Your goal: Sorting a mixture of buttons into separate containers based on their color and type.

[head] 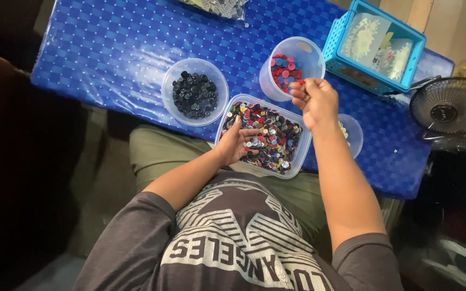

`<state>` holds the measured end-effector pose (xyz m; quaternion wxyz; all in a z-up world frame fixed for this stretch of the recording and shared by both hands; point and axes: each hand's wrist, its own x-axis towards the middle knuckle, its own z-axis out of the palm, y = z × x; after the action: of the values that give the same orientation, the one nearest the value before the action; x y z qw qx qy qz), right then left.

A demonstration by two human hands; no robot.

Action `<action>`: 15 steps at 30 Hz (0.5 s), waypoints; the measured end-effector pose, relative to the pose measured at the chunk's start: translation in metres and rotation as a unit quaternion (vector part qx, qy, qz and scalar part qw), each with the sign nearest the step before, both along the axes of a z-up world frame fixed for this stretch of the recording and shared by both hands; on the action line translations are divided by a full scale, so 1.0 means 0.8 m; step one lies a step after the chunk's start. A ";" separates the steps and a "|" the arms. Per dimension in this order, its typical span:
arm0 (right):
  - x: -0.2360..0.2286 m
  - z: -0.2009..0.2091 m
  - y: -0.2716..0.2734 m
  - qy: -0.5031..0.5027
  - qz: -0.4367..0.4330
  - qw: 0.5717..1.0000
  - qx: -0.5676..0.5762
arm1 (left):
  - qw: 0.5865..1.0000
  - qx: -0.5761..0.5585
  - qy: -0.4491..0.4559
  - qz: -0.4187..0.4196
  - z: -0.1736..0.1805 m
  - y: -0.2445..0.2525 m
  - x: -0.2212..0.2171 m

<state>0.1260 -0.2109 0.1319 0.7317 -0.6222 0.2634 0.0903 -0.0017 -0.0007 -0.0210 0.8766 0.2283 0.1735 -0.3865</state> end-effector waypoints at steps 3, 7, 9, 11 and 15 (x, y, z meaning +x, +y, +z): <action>0.005 -0.003 -0.008 0.016 -0.023 1.000 0.008 | 1.000 0.004 0.003 0.002 0.003 -0.001 0.000; 0.003 -0.017 -0.015 0.024 -0.027 0.998 0.041 | 1.000 0.004 0.004 -0.001 -0.001 0.001 0.000; -0.006 0.001 0.004 0.029 0.003 0.996 0.084 | 1.000 0.006 0.000 -0.003 -0.001 0.002 -0.001; -0.016 0.022 0.038 0.038 0.027 0.994 0.099 | 1.000 0.006 -0.001 -0.002 0.004 0.000 0.000; -0.030 0.019 0.104 0.045 0.105 0.984 0.138 | 1.000 0.000 0.004 -0.003 0.013 0.000 0.002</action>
<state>0.1024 -0.1275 0.1470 0.7847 -0.5344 0.2141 0.2298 -0.0002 -0.0008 -0.0102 0.8748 0.2272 0.1758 -0.3903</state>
